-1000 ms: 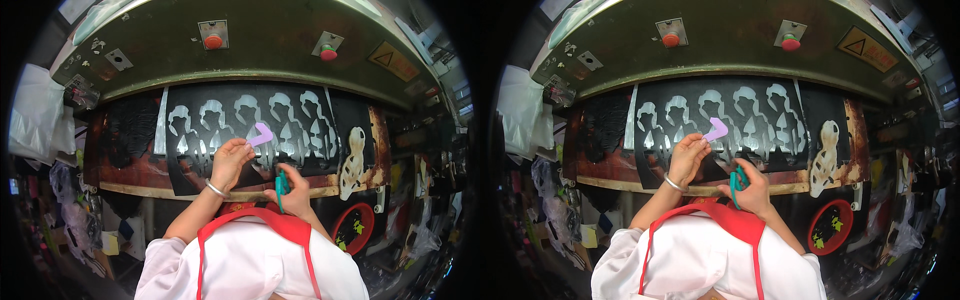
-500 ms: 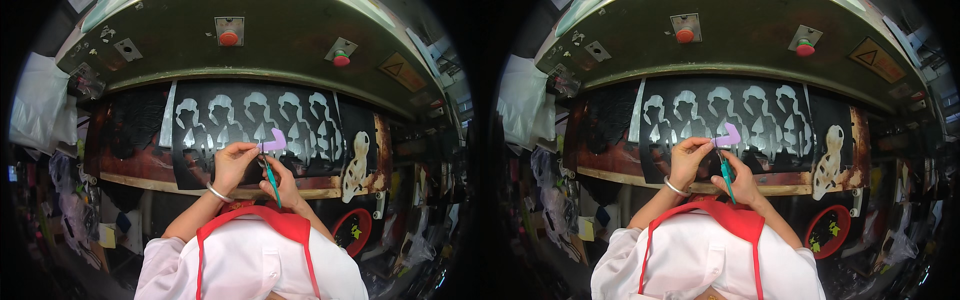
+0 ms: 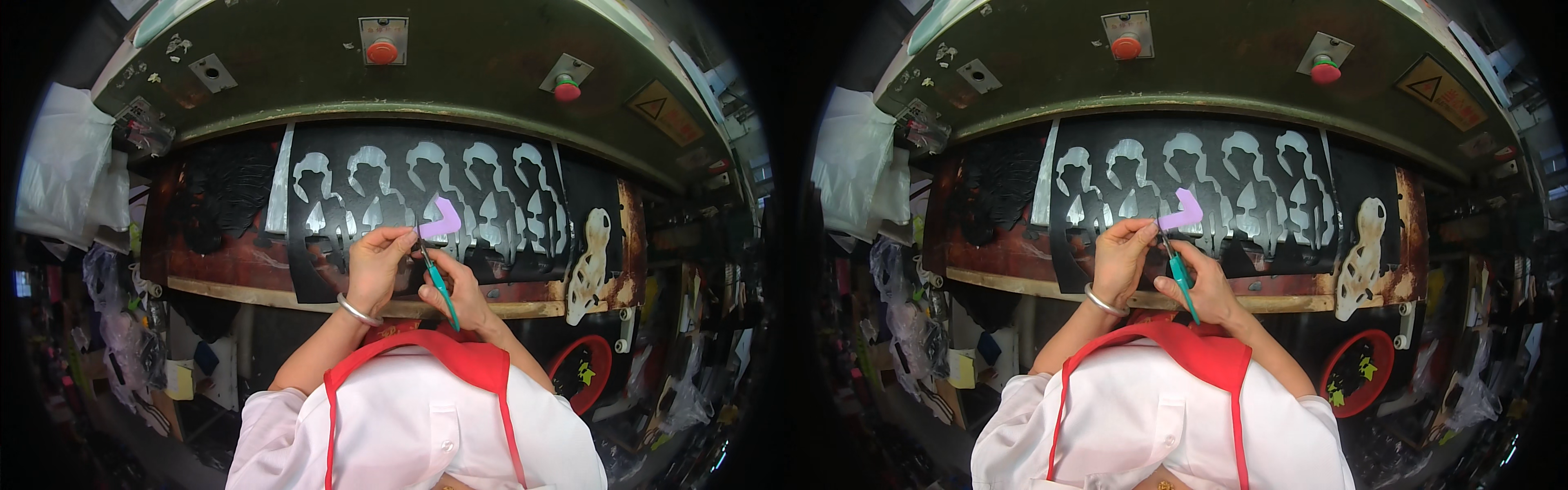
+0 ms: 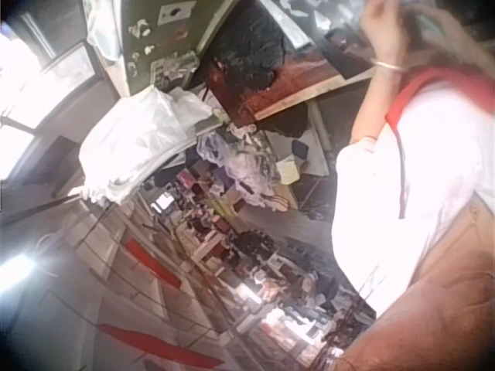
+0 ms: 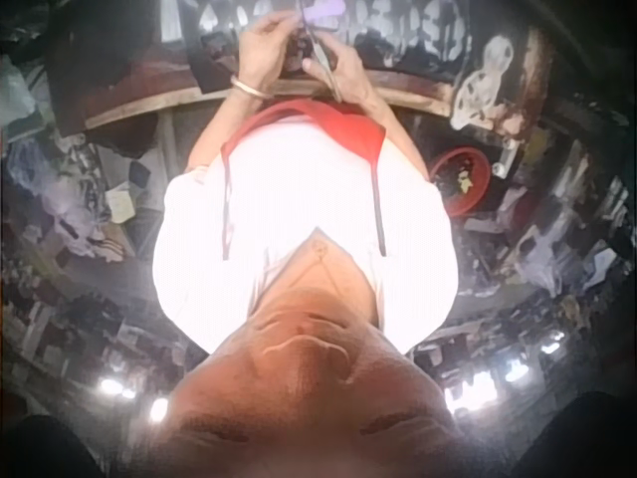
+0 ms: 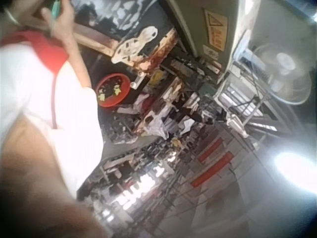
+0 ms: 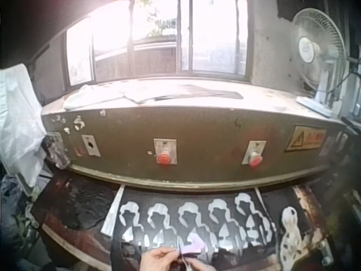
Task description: The person operates a die-cutting machine to cut shapes from black material sheets. They repeatedly place a sheet, align a template, press a button to activate the press, remove cut pieces, and stack them. The person also uses scissors to trim small pieces and places them into a red bowl.
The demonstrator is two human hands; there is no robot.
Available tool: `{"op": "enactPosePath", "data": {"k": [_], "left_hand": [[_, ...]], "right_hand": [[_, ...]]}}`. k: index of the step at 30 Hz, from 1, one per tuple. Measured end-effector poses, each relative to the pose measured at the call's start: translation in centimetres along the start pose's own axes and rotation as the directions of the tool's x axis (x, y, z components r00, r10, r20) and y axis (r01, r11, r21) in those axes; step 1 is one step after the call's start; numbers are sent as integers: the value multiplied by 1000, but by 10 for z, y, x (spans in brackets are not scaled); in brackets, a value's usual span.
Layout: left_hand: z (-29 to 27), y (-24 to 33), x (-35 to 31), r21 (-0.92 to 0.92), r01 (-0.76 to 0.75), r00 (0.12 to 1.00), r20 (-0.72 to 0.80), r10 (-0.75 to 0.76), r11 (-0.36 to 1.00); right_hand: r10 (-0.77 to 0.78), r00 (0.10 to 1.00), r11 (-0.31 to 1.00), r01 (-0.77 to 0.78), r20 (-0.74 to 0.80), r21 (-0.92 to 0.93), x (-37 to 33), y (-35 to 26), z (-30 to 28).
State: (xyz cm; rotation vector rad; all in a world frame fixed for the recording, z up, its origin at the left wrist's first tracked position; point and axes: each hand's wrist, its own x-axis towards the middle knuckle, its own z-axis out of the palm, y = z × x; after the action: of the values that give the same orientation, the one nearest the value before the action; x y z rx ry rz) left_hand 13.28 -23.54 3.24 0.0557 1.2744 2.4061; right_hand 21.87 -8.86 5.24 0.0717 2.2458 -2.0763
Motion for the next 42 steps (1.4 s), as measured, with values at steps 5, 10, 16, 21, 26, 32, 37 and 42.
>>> {"op": "enactPosePath", "data": {"k": [5,10,16,21,26,32,37,42], "left_hand": [[-7,10,9,112,29,998,-62,-22,993],[5,47,36,109,15,1000,-22,-12,994],[75,174,101,185,-351,921,245,303,918],[154,280,197,337,-574,818,281,502,746],[165,324,235,467,-637,761,257,596,613],[92,261,171,510,-738,648,358,672,441],[44,185,142,525,-586,810,355,466,617],[24,133,134,584,-464,886,313,343,666]], "right_hand": [[8,999,1000,-9,-35,-11,7,-1,3],[-127,981,983,104,-149,-154,39,-28,4],[-626,774,688,488,-98,-537,107,-161,-39],[-354,923,889,281,-151,-362,195,-283,-79],[-285,933,808,110,-220,-578,244,-321,-107],[-446,847,194,-224,-289,-955,305,-330,-166],[-507,838,48,-206,-201,-977,325,-307,-185],[-831,555,-168,-198,31,-966,305,-278,-193]]}}
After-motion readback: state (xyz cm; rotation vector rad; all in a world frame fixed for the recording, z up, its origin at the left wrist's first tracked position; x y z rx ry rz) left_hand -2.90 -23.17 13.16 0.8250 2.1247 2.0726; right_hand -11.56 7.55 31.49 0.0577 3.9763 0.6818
